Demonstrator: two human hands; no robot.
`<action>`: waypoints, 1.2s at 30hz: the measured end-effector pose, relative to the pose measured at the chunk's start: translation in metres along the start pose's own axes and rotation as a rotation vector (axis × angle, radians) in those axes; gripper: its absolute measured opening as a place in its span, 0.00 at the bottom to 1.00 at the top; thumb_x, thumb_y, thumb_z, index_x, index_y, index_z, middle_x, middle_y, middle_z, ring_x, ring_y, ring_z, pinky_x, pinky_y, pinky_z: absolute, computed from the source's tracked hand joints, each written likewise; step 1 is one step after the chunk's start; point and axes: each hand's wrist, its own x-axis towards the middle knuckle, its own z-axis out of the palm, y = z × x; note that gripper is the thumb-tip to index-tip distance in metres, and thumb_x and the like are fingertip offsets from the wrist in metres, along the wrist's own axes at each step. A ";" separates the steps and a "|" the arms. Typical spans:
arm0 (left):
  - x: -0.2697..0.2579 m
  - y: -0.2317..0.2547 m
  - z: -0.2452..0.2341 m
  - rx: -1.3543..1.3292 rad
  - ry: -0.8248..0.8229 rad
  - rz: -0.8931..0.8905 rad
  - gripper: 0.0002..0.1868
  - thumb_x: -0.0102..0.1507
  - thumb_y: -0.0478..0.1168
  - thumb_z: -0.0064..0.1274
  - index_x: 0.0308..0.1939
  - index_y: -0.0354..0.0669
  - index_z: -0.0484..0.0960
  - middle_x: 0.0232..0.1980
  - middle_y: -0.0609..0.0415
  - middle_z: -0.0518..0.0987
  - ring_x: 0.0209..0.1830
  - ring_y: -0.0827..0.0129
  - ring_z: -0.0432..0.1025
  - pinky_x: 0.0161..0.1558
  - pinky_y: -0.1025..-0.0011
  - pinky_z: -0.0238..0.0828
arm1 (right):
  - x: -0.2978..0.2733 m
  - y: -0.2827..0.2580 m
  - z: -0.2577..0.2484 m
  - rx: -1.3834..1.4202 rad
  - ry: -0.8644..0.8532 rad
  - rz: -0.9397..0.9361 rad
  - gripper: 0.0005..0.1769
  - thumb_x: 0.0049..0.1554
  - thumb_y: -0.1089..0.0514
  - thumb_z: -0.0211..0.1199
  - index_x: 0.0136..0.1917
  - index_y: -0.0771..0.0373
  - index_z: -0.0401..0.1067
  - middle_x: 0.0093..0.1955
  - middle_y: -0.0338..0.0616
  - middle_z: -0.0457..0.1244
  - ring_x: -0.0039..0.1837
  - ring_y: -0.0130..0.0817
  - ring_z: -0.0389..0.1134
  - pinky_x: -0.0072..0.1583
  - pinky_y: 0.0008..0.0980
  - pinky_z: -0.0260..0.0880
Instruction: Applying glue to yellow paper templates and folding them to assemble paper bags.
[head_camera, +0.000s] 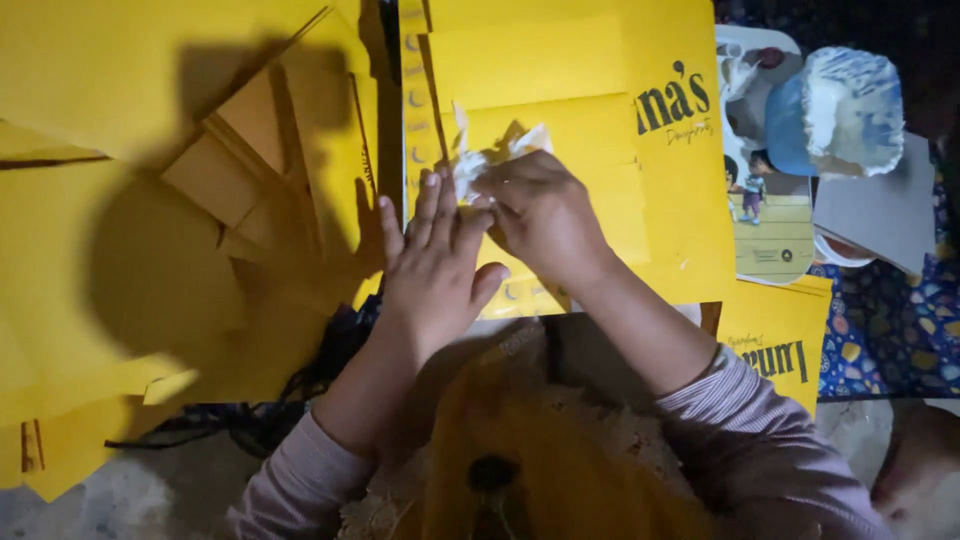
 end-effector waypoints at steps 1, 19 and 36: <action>0.000 -0.002 0.003 -0.001 -0.001 0.004 0.32 0.65 0.61 0.51 0.67 0.52 0.68 0.81 0.30 0.53 0.84 0.46 0.41 0.74 0.31 0.19 | 0.000 -0.001 -0.002 -0.002 0.002 0.003 0.13 0.47 0.61 0.72 0.49 0.57 0.83 0.46 0.45 0.72 0.54 0.47 0.72 0.55 0.46 0.75; 0.000 0.000 0.001 -0.153 0.180 -0.048 0.62 0.55 0.62 0.65 0.77 0.26 0.51 0.78 0.30 0.61 0.80 0.40 0.54 0.75 0.33 0.30 | -0.091 0.042 -0.116 -0.683 -0.026 -0.033 0.12 0.61 0.56 0.70 0.58 0.55 0.81 0.66 0.48 0.64 0.66 0.50 0.65 0.65 0.43 0.63; 0.027 0.057 -0.036 -0.074 0.139 0.072 0.45 0.70 0.67 0.47 0.80 0.43 0.54 0.84 0.42 0.45 0.84 0.48 0.33 0.76 0.27 0.19 | -0.080 0.061 -0.172 -0.279 0.249 0.355 0.17 0.58 0.81 0.67 0.62 0.84 0.74 0.61 0.65 0.62 0.42 0.41 0.66 0.45 0.33 0.68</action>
